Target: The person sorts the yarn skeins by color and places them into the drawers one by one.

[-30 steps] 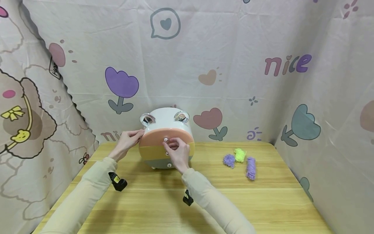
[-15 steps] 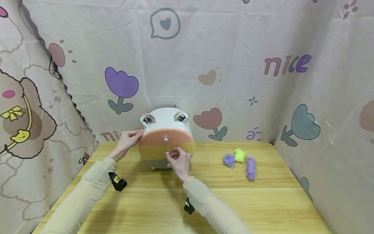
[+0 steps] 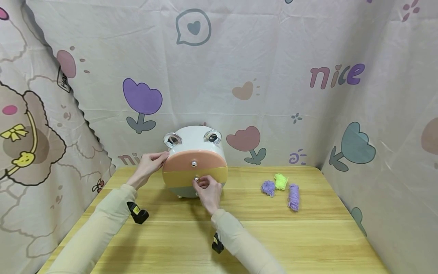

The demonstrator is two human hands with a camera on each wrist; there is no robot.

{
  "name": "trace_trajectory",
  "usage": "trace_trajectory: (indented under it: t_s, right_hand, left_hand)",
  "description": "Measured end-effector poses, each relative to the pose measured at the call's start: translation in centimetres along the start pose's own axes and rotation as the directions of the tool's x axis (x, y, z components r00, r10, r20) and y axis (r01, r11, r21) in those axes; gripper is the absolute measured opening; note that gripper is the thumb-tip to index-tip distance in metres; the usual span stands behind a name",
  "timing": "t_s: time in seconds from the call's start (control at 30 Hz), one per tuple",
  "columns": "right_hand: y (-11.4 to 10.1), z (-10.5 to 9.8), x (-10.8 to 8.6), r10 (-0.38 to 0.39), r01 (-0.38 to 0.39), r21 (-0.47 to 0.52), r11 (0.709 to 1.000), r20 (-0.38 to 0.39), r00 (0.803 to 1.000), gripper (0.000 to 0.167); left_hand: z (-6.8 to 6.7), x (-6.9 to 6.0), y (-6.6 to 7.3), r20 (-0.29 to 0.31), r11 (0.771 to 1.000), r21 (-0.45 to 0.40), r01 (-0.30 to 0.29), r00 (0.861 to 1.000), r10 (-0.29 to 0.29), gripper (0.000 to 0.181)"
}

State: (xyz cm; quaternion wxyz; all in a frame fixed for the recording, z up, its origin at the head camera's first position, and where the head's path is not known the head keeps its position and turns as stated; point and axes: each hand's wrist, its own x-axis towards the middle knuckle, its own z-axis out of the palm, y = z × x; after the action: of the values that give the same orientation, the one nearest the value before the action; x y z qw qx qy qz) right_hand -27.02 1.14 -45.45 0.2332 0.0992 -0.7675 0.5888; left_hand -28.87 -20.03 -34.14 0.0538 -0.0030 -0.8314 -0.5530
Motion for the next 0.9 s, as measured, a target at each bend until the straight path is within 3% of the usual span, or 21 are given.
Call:
trace_trajectory:
  t_s: [0.4, 0.9]
  right_hand:
    - [0.34, 0.6, 0.02, 0.02, -0.019, 0.015, 1.0, -0.042, 0.999, 0.017]
    - [0.19, 0.79, 0.05, 0.019, -0.017, 0.049, 0.999, -0.038, 0.999, 0.014]
  left_hand:
    - [0.04, 0.11, -0.02, 0.002, 1.0, 0.009, 0.004, 1.0, -0.004, 0.048]
    - [-0.06, 0.0, 0.03, -0.003, 1.0, 0.005, 0.004, 1.0, -0.004, 0.047]
